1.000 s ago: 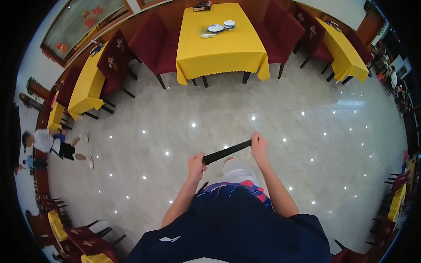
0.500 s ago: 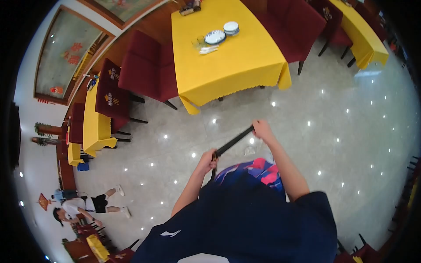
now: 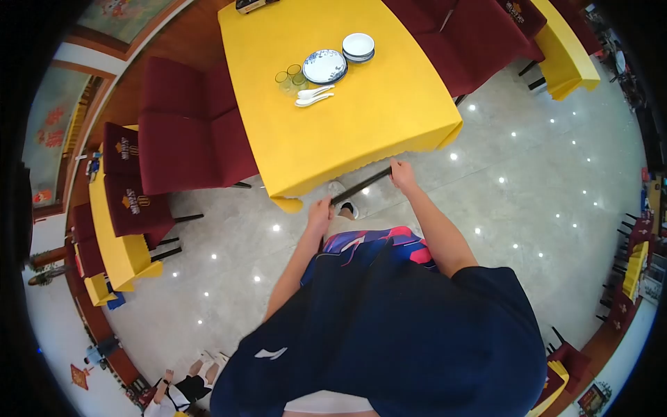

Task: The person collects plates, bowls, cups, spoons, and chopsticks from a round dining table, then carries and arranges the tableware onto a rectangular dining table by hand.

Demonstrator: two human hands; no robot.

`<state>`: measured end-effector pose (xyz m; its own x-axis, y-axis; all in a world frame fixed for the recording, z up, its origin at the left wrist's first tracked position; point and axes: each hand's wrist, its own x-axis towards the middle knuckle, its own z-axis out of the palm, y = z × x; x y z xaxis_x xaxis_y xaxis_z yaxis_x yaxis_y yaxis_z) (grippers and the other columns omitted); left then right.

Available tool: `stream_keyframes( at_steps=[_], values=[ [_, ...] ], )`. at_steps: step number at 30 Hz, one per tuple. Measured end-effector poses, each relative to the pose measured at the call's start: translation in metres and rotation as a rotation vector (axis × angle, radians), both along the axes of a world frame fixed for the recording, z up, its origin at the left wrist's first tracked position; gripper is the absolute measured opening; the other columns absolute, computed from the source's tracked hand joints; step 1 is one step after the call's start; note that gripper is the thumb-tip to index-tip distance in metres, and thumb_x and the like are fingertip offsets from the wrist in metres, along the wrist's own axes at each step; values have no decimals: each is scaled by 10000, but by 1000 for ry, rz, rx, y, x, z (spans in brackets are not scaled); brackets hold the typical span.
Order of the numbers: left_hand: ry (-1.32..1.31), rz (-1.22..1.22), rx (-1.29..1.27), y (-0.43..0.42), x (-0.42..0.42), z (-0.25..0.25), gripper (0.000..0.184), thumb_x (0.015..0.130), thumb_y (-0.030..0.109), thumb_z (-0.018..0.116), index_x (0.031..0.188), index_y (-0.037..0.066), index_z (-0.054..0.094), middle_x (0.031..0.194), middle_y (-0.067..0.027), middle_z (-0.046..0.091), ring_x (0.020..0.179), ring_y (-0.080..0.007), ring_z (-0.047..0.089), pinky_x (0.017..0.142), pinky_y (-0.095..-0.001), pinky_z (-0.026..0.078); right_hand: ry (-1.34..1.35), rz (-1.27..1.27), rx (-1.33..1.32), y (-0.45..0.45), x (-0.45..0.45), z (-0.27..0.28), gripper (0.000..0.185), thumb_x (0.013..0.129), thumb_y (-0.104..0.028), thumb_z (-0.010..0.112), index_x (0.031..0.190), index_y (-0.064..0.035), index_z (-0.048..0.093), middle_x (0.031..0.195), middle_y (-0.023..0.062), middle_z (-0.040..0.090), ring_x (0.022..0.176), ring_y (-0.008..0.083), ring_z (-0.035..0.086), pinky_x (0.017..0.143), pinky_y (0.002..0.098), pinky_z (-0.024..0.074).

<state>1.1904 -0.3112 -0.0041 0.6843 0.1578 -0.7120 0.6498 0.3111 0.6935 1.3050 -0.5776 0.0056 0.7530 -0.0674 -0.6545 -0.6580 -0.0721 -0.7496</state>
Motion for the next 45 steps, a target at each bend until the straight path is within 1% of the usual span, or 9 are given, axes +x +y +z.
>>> stream_keyframes(
  at_steps=[5,7,16,21,23,28,30,40,45],
  values=[
    [-74,-238,309,16,164,-28,315,916,304,612,757,36,561,546,-20,489,424,-111,436,402,-264,335,-24,-218,-57,13,116,-4,387,928,-368,494,728,-40,544,502,41,457,352,132,399,326,279,318],
    [-119,0,-103,11,213,-27,268,880,260,672,794,26,573,566,-12,507,438,-103,428,422,-244,347,-1,-302,-50,10,165,-10,413,925,-385,486,701,-43,537,501,50,462,349,141,406,323,283,334],
    [96,260,-574,-36,318,-43,131,913,149,641,897,60,548,726,-22,526,643,-104,522,527,-227,419,-78,-69,-329,4,356,-44,469,907,-447,540,717,-26,616,511,65,511,411,165,490,396,314,378],
    [66,61,-455,-44,349,-34,184,924,169,624,1003,48,510,796,-49,567,688,-113,564,553,-223,442,-93,153,-620,-6,409,-66,560,877,-514,506,767,4,687,597,112,634,570,217,626,599,342,500],
    [2,-227,-4,-40,357,-32,301,889,209,667,1065,46,485,812,-41,589,681,-119,588,576,-232,463,-64,146,-597,-7,413,-61,561,879,-509,495,770,5,689,601,111,638,593,220,639,628,344,508],
    [-104,-510,463,0,350,-35,535,844,222,695,1246,6,416,926,-97,645,764,-155,652,632,-277,505,-157,184,-771,-3,429,-73,561,892,-483,468,766,20,681,606,114,644,638,228,675,687,358,532],
    [-105,-572,528,18,339,-22,590,848,211,684,1320,20,386,971,-121,659,796,-174,665,663,-296,512,-258,313,-822,-5,429,-66,465,901,-406,460,1073,-4,615,715,157,677,774,295,697,740,387,546],
    [-51,-455,123,135,193,6,274,935,175,556,1176,45,571,948,-99,673,779,-142,645,674,-262,493,-104,-361,-424,13,277,-73,492,924,-372,497,1243,0,451,828,171,673,632,250,656,668,334,543],
    [12,-337,66,243,83,12,260,945,191,556,1166,54,577,941,-93,672,783,-131,627,677,-244,478,-169,-508,219,77,221,-62,615,953,-462,470,1385,-36,371,1317,189,506,1182,280,508,961,436,444]
  ],
)
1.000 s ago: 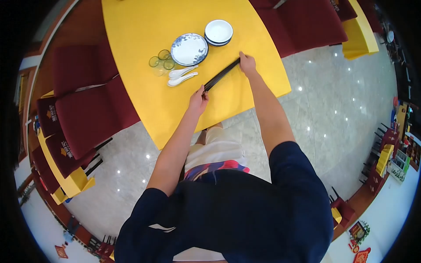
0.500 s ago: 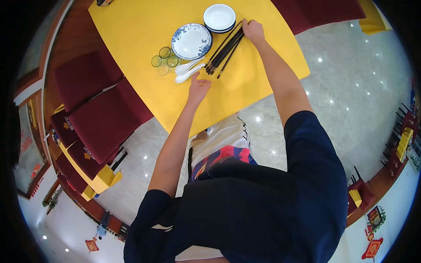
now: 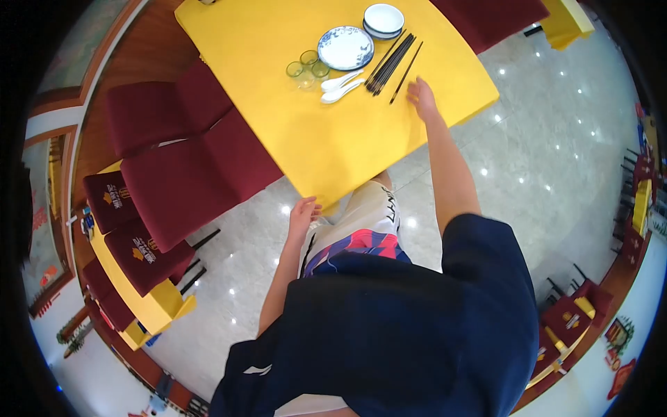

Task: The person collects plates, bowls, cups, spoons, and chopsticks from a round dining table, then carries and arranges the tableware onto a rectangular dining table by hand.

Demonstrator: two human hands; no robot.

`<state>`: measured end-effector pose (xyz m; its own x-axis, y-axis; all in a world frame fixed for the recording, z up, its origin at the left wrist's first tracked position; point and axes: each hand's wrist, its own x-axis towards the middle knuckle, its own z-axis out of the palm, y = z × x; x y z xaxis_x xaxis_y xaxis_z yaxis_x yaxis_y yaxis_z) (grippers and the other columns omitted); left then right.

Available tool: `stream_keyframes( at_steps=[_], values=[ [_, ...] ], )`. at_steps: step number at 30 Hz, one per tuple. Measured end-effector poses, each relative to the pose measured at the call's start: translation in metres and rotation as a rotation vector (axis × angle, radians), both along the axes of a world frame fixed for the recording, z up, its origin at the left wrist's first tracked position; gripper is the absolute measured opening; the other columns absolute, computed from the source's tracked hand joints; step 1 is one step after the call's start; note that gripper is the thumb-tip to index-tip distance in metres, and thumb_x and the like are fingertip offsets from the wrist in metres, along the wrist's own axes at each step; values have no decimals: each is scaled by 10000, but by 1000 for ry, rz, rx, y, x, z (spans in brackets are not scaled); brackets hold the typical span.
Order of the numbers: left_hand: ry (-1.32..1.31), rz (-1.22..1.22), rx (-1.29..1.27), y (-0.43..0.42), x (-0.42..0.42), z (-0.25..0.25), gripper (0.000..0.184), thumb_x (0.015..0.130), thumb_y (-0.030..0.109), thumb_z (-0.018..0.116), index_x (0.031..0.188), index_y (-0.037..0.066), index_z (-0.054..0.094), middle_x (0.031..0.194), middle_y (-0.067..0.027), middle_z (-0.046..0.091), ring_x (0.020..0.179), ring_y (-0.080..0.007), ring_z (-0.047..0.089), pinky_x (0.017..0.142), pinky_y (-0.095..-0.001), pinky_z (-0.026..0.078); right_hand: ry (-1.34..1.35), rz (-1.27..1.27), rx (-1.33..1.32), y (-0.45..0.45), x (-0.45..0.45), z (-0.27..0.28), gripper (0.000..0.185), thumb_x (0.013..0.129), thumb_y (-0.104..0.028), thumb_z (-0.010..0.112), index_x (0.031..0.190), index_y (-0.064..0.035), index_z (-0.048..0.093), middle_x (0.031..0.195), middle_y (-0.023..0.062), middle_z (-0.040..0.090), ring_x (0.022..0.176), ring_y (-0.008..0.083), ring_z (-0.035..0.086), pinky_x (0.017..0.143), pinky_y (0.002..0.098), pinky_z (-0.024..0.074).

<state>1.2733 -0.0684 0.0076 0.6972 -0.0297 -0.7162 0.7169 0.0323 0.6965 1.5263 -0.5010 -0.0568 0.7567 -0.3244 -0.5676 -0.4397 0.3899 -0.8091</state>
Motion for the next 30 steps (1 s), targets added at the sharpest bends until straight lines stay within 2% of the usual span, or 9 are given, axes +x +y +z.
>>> stream_keyframes(
  at_steps=[1,4,8,11,13,14,15,22,30],
  values=[
    [-10,12,-14,23,-20,5,260,944,192,560,1166,56,577,939,-95,672,784,-131,622,675,-240,475,-29,31,26,20,-1,33,719,950,-517,441,1472,-62,250,1497,162,316,1375,297,294,1101,460,283],
    [-4,-22,29,107,-81,1,263,949,205,550,1172,67,579,962,-85,671,784,-132,610,677,-245,469,3,126,-18,61,5,59,751,949,-545,415,1499,-85,192,1547,169,206,1419,307,220,1113,464,262],
    [-25,177,146,214,-164,17,276,962,241,521,1180,85,583,978,-71,672,794,-132,612,689,-255,464,54,77,-245,107,-47,86,751,933,-560,441,1461,-45,299,1487,170,347,1390,295,293,1113,437,268],
    [100,372,59,267,-203,28,284,946,232,509,1187,103,587,993,-72,676,805,-127,616,693,-258,458,-86,358,-795,103,-117,-27,506,971,-405,454,1291,-23,545,1328,104,543,1207,199,502,1040,333,373],
    [148,372,17,299,-223,6,291,938,223,505,1191,107,586,1000,-75,678,806,-128,618,695,-259,459,-258,761,-891,92,-183,-149,606,972,-404,445,1406,13,378,1424,176,436,1274,279,457,1082,363,337],
    [200,376,-12,309,-227,-2,298,930,213,501,1196,111,586,1008,-77,680,807,-129,620,697,-260,460,-250,766,-904,128,-220,-96,606,972,-404,445,1406,13,378,1424,176,436,1274,279,457,1082,363,337],
    [259,350,23,312,-220,-3,311,920,210,495,1202,114,585,1007,-80,684,807,-129,625,686,-260,462,103,707,-1161,178,-235,-41,730,940,-417,475,1456,27,210,1477,337,214,1314,478,338,1091,425,325],
    [216,56,-23,261,-79,-8,304,940,279,522,1177,100,588,996,-76,683,816,-132,624,702,-259,461,382,441,-874,227,-210,-5,778,924,-476,500,1406,85,260,1445,415,134,1339,496,271,1092,443,310],
    [63,-441,143,215,127,31,361,1014,342,392,1068,52,599,919,-61,680,786,-108,613,698,-255,467,323,142,-1312,288,-211,-16,900,863,-423,605,1393,171,186,1469,401,83,1345,560,178,1118,545,212]
  ],
)
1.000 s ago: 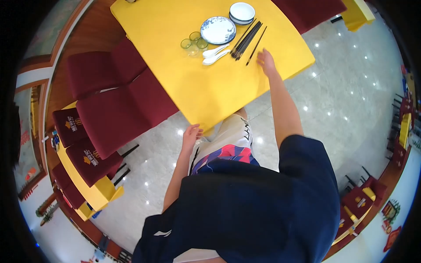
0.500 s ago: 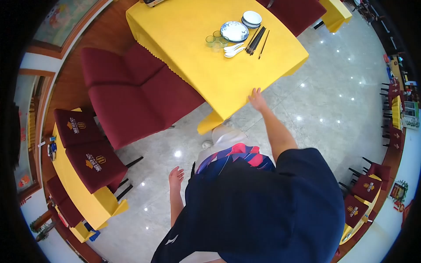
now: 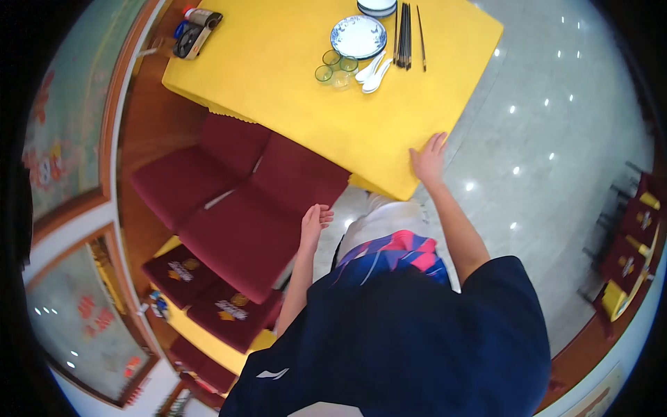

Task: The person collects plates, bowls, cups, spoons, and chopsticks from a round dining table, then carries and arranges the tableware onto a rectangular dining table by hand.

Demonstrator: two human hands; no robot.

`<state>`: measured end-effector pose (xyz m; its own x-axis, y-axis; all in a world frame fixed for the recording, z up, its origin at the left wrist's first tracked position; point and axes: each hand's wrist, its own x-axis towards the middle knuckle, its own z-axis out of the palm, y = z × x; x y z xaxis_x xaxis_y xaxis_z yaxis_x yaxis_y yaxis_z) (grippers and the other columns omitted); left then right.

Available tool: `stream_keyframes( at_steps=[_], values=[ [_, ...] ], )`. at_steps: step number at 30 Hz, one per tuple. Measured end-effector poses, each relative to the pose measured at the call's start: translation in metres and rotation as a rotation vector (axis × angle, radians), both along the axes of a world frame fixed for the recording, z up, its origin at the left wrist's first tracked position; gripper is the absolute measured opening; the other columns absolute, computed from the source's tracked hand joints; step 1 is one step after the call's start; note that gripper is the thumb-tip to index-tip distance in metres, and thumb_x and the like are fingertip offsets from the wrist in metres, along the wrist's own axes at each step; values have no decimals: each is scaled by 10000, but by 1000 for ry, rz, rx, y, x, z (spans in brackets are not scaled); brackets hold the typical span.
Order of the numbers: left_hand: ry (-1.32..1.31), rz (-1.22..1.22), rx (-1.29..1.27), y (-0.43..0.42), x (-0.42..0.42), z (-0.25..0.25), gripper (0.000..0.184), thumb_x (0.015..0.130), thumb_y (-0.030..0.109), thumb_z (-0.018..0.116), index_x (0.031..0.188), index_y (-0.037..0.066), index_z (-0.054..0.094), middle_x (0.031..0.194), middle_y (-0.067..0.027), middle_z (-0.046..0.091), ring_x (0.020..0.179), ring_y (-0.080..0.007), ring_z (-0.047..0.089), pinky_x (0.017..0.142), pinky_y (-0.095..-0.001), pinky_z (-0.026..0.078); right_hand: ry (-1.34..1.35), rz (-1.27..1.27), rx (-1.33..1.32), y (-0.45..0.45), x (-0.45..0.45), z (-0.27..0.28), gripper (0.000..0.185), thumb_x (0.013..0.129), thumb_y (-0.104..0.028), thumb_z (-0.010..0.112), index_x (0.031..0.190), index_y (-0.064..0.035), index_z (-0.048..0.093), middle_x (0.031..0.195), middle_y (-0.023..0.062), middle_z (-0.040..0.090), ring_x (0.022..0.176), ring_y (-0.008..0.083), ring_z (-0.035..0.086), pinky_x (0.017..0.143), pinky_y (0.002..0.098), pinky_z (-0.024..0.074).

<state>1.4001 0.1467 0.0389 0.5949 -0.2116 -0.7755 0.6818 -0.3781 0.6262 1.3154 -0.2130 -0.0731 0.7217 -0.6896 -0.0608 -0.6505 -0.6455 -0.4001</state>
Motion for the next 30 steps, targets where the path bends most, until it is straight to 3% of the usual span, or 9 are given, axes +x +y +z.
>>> stream_keyframes(
  at_steps=[7,9,10,14,18,22,24,28,30],
  values=[
    [-9,-178,143,8,107,20,389,1004,374,402,1052,41,597,881,-72,683,721,-111,606,646,-252,458,159,-250,63,11,34,41,854,830,-296,634,1430,108,181,1487,371,100,1360,535,182,1109,539,242],
    [-34,-217,111,-4,136,21,383,1002,376,405,1058,50,598,889,-78,689,732,-120,619,641,-265,459,218,-313,122,7,52,66,654,808,-246,647,1359,16,411,1428,343,287,1316,490,309,1062,519,328],
    [-43,-235,97,-12,151,20,380,1001,377,405,1056,54,599,892,-80,691,739,-123,624,639,-270,459,211,-337,118,2,61,69,654,808,-246,647,1359,16,411,1428,343,287,1316,490,309,1062,519,328],
    [-195,-206,-75,-57,223,4,319,986,306,458,862,44,592,685,-21,602,542,-104,523,500,-244,401,-286,-264,152,-19,120,78,244,820,-222,631,970,-31,654,1075,202,595,1054,375,560,905,461,459],
    [-455,-386,77,-132,329,-14,370,965,276,485,668,63,540,542,17,454,466,-84,419,441,-262,332,-205,-296,355,-61,212,104,287,863,-317,586,975,-62,656,1026,173,643,966,358,614,845,457,497],
    [-524,-563,-23,-233,419,-22,393,948,351,492,703,55,571,539,-6,442,441,-105,392,431,-271,317,91,-362,451,-107,279,110,473,904,-476,511,1082,-55,630,1067,168,669,1006,351,634,839,449,506],
    [-452,-617,3,-272,437,-30,445,945,406,484,765,21,616,620,-40,532,508,-124,468,492,-283,389,135,-422,394,-113,299,103,523,916,-506,501,1142,-45,601,1066,151,675,1018,328,639,833,449,508],
    [-828,-1333,368,-316,435,-21,508,929,481,461,913,15,662,903,-158,680,830,-280,654,760,-380,496,338,-248,247,-118,317,80,499,937,-510,466,1153,-85,612,1070,131,678,1008,310,646,830,436,513],
    [-833,-1352,296,-323,436,-22,496,922,474,462,915,24,672,904,-178,678,837,-315,653,758,-405,499,362,-224,222,-119,320,82,481,938,-499,467,1135,-90,625,1057,138,680,1002,316,646,827,438,514]
  ],
)
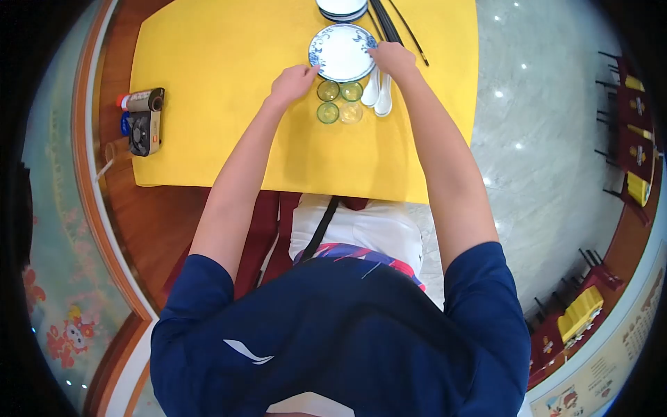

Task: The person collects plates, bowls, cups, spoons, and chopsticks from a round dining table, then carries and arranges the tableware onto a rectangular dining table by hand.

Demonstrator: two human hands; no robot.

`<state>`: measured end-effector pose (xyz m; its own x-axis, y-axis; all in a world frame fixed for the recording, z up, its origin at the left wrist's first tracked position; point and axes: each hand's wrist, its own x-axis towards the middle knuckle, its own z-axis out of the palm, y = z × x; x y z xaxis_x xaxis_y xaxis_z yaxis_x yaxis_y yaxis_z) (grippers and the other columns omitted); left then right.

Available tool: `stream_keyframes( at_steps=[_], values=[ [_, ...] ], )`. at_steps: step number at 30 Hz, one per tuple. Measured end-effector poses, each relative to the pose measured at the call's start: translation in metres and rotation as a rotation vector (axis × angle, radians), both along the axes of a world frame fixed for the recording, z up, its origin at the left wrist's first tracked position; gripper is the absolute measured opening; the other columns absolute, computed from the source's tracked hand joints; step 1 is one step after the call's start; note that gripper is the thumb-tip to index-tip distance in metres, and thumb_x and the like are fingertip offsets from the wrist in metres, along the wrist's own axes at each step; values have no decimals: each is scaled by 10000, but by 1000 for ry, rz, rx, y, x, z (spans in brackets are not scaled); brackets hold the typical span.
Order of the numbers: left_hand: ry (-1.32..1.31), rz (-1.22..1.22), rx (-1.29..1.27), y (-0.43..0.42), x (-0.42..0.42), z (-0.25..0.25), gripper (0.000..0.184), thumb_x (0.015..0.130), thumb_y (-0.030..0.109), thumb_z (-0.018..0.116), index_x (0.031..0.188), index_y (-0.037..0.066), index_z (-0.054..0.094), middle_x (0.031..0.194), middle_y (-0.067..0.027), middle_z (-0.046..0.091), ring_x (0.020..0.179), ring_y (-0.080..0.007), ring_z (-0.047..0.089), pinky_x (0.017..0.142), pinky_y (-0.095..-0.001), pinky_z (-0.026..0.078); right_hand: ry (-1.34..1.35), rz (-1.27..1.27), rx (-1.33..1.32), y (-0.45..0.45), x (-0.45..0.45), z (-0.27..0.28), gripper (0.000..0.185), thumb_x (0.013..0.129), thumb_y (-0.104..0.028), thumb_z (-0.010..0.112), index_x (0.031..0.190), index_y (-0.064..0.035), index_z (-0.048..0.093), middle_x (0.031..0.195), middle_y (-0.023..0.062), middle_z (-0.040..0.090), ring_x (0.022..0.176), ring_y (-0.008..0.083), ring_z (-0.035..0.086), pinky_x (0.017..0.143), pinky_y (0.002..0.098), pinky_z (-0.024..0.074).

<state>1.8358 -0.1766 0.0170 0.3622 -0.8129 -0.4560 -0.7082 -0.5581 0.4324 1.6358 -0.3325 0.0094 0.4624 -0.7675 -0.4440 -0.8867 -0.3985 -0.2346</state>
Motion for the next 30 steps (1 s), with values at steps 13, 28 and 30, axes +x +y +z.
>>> stream_keyframes(
  at_steps=[13,28,30],
  values=[
    [340,124,-359,17,14,-9,419,907,353,512,767,-29,615,697,-204,620,635,-330,592,630,-428,476,-310,-13,78,9,6,53,362,931,-339,557,822,5,591,676,138,612,618,231,596,597,341,458],
    [273,899,-567,283,136,-25,327,936,227,550,773,-56,565,594,-136,542,540,-188,510,551,-361,418,-574,-4,515,232,222,-12,335,928,-279,554,815,33,602,659,129,645,588,200,651,578,324,503],
    [208,878,-553,311,154,-39,337,940,237,543,770,-54,568,608,-150,554,550,-226,527,562,-373,425,-521,10,516,257,244,-23,335,932,-277,552,813,33,601,656,126,645,575,182,646,555,311,501]
  ],
)
